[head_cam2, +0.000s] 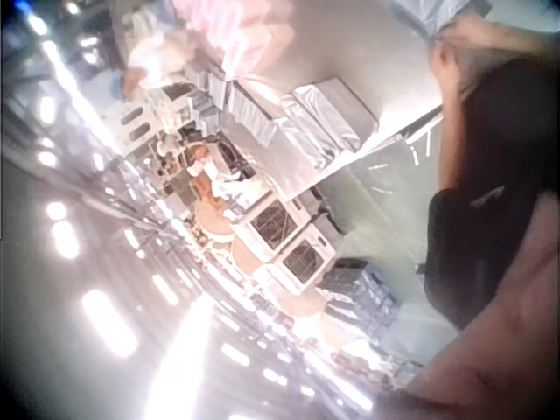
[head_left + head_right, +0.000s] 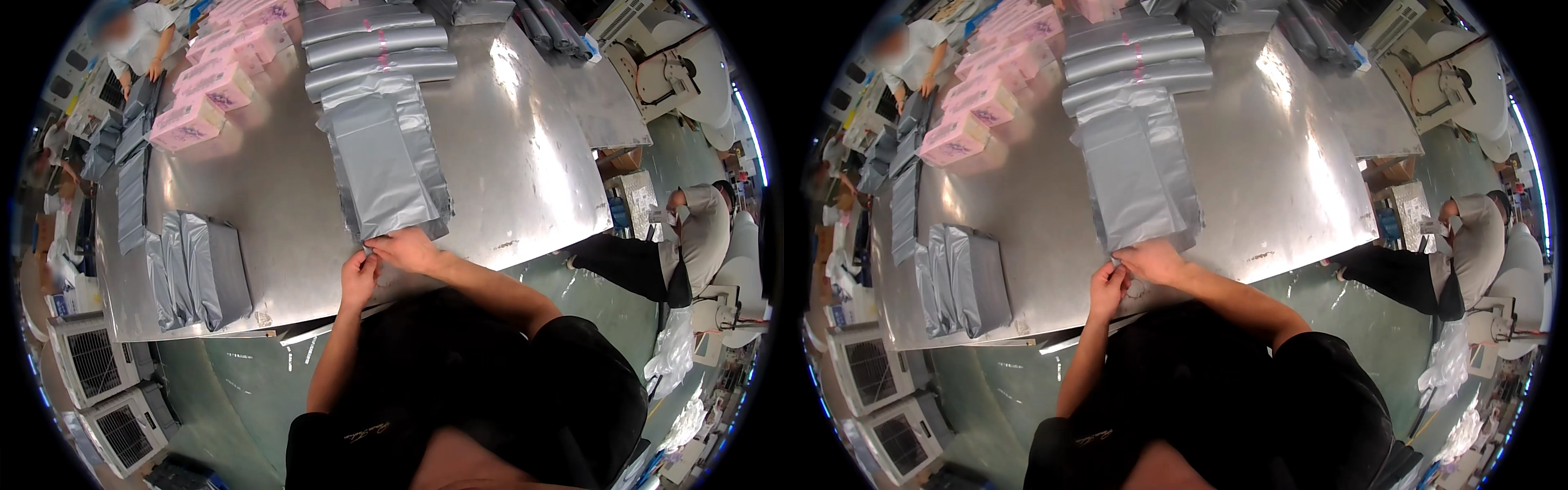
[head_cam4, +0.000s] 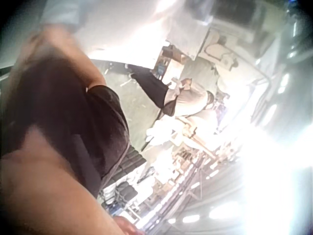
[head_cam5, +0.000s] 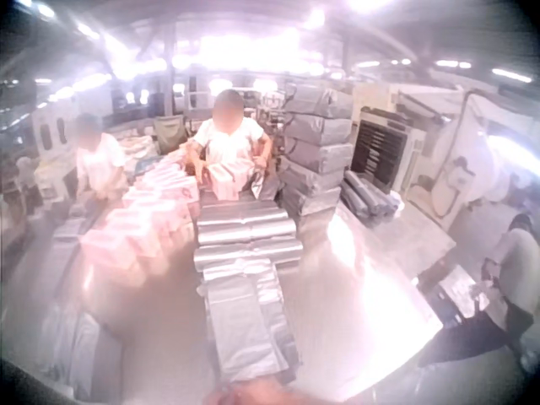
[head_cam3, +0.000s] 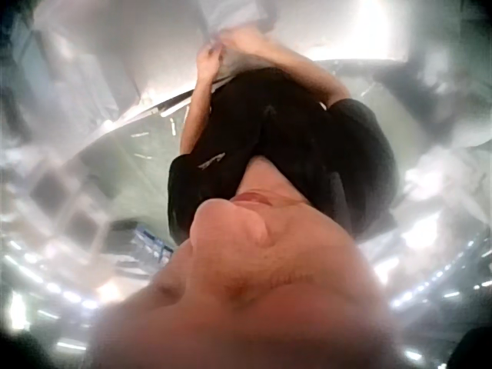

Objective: The person places pink boxes into silver shipping bags on a metal table, folds the top of each bag, and stacks the sealed packages. The person also retrieves additional silver bags from a white sack on the floor and places them on the table.

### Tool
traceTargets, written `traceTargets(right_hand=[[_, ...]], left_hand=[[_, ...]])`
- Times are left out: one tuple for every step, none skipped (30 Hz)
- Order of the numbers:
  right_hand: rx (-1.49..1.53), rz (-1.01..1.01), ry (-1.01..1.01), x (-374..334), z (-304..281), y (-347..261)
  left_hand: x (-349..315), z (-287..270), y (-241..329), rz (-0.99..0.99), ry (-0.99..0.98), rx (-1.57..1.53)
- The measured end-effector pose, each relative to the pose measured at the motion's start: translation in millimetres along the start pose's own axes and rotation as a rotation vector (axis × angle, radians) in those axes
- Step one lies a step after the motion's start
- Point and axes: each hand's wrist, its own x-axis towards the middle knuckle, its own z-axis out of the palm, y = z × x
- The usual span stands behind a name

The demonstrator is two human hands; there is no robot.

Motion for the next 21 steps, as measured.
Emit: traceTargets(right_hand=[[-0.016, -0.048, 0.078, -2.6, -0.2, -4.2], [-0.032, -0.095, 0.157, -6.5, 0.3, -9.3], [-0.047, -0.138, 0.235, -10.8, 2.1, -12.3], [-0.08, -0.167, 0.229, -13.6, 4.8, -11.5], [-0.114, -0.197, 0.222, -16.4, 7.7, -9.4], [-0.149, -0.224, 0.212, -20.7, 9.0, -7.1], [-0.161, -0.232, 0.2, -27.6, 9.9, -5.8], [-0.172, -0.241, 0.187, -37.5, 9.9, -5.2], [-0.182, -0.25, 0.173, -50.2, 8.5, -4.8], [-0.131, -0.235, 0.102, -75.0, -6.2, 0.3], [-0.083, -0.223, 0.034, -100.6, -25.6, 7.1], [-0.075, -0.152, 0.012, -117.6, -36.3, 15.3], [-0.061, -0.086, -0.024, -133.0, -46.0, 20.7], [-0.047, -0.02, -0.06, -142.3, -50.5, 24.9], [0.006, -0.002, 0.018, -119.8, -52.1, 14.9], [0.026, -0.009, 0.063, -92.6, -51.4, 3.1], [0.046, -0.016, 0.107, -66.2, -46.4, -7.7], [0.094, -0.011, 0.189, -42.3, -33.6, -15.2], [0.146, -0.014, 0.263, -22.9, -21.7, -21.4], [0.111, -0.017, 0.2, -10.7, -13.3, -24.8], [0.073, -0.01, 0.137, -4.0, -4.8, -27.2]], left_hand=[[-2.0, -0.1, 3.9, -0.039, -0.014, -0.065], [-3.9, 0.1, 7.8, -0.079, -0.029, -0.129], [-7.2, 0.5, 12.3, -0.123, -0.045, -0.191], [-10.4, 0.2, 17.3, -0.144, -0.06, -0.235], [-13.4, -0.5, 22.5, -0.166, -0.075, -0.28], [-14.1, -0.5, 23.5, -0.19, -0.092, -0.326], [-13.1, -3.0, 21.9, -0.203, -0.101, -0.33], [-12.0, -6.9, 20.8, -0.216, -0.109, -0.335], [-12.4, -9.6, 18.7, -0.23, -0.116, -0.341], [-16.3, -10.1, 23.6, -0.23, -0.084, -0.337], [-20.4, -14.8, 26.6, -0.232, -0.087, -0.317], [-21.7, -20.5, 29.3, -0.23, -0.098, -0.294], [-23.7, -24.3, 27.8, -0.233, -0.099, -0.281], [-17.5, -25.2, 26.5, -0.229, -0.13, -0.249], [-19.3, -25.8, 27.6, -0.236, -0.135, -0.237], [-17.1, -23.7, 31.4, -0.225, -0.135, -0.233], [-15.3, -22.0, 34.7, -0.214, -0.135, -0.23], [-14.9, -21.1, 37.1, -0.219, -0.118, -0.183], [-15.4, -22.5, 34.8, -0.197, -0.121, -0.161], [-14.5, -24.8, 27.8, -0.175, -0.123, -0.14], [-15.7, -24.5, 25.2, -0.16, -0.133, -0.118]])
